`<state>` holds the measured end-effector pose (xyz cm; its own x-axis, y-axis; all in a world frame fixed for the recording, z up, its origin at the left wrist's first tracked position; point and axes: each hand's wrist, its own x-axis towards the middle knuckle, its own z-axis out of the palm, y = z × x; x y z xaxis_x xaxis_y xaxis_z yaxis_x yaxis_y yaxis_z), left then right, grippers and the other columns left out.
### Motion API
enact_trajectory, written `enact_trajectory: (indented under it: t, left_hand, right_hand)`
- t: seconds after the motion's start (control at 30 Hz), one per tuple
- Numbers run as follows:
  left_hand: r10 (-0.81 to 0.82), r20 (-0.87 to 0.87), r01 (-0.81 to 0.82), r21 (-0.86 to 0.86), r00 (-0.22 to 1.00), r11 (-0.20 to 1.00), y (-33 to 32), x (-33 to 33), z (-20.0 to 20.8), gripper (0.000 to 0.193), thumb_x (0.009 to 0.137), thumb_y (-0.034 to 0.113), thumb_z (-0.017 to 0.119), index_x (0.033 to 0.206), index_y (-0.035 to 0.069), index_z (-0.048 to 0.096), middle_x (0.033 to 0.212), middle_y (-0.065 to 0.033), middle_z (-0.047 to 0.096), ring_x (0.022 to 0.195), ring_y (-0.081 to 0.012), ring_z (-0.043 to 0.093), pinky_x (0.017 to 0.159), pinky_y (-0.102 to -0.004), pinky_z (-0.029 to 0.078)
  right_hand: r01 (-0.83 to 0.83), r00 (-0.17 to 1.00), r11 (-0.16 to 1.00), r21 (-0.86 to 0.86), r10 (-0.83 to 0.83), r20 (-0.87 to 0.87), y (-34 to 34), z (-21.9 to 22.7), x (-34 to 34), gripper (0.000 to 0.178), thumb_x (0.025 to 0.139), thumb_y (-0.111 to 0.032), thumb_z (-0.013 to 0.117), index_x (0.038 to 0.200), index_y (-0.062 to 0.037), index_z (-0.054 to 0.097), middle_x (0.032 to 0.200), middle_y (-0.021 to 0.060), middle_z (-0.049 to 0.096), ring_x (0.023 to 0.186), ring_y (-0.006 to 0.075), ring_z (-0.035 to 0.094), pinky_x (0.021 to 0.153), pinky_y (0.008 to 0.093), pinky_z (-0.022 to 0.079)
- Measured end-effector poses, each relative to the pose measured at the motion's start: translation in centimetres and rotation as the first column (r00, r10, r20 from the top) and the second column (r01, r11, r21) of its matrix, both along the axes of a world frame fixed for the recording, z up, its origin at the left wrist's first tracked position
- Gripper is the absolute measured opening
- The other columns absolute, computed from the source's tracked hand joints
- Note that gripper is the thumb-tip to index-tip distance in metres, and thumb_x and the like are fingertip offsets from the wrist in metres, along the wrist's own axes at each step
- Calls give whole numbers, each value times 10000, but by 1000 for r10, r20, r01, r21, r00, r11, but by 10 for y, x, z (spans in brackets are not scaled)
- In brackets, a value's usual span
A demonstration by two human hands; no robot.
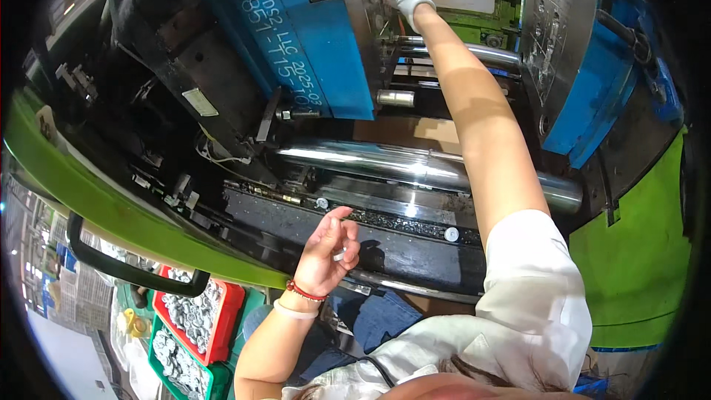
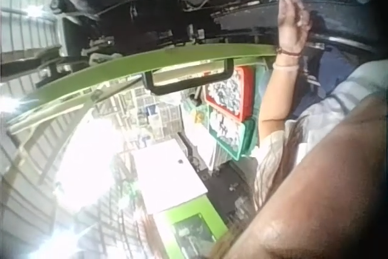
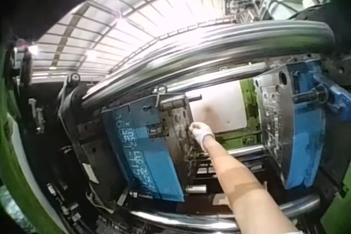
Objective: The person prepares small circular electronic components by loading and unloading them from a molding machine while wearing white gloves.
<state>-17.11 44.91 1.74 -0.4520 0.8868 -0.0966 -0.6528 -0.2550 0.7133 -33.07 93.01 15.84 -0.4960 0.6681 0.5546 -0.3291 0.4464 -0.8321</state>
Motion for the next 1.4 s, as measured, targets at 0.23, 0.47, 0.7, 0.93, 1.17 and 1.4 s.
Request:
enact_trajectory:
  t: [0.23,0.47,0.7,0.93,1.17,1.4]
  left_hand:
    - [-7,-4,7,-29,1000,1000,4,2,3,293,950,304,501,1186,131,483,831,-22,527,576,-113,466,499,-236,387]
    - [-9,-71,6,-37,997,999,3,1,-1,338,938,353,505,1202,142,499,852,0,516,575,-103,442,484,-220,359]
    - [-26,-93,19,-77,995,997,4,7,4,333,938,354,503,1198,146,491,826,-4,509,576,-105,446,486,-220,361]
    - [-49,-137,37,-86,989,996,5,5,5,322,943,353,495,1188,143,492,824,-21,514,577,-108,455,477,-230,370]
    - [-3,-71,-2,-66,997,998,10,7,8,282,929,183,508,1198,109,471,931,-43,540,768,-142,534,669,-281,476]
    - [350,-279,-341,81,894,937,12,8,-10,424,861,-43,534,1247,89,418,1130,-61,525,1003,-167,552,934,-336,441]
  right_hand:
    - [-25,1000,999,44,25,-17,22,-3,-14,345,821,-184,691,1139,-70,624,1019,81,660,894,147,612,813,271,483]
    - [6,997,991,136,4,-76,10,-2,-15,391,821,-128,692,1183,-23,589,1007,90,652,848,134,615,732,259,517]
    - [206,978,952,228,-191,-84,-6,-2,-9,356,783,-163,734,1118,-73,653,966,60,687,848,105,607,775,248,479]
    - [269,961,942,200,-250,-115,-7,1,-7,321,767,-195,730,1075,-120,678,1078,93,662,957,181,620,861,277,453]
    - [342,920,852,397,-389,44,-15,-7,19,390,826,-125,523,1210,-155,584,1202,111,590,1077,278,580,932,319,431]
    - [371,910,787,493,-414,-23,-123,30,113,312,840,-194,491,1130,-125,583,1136,151,593,1072,354,545,941,358,421]
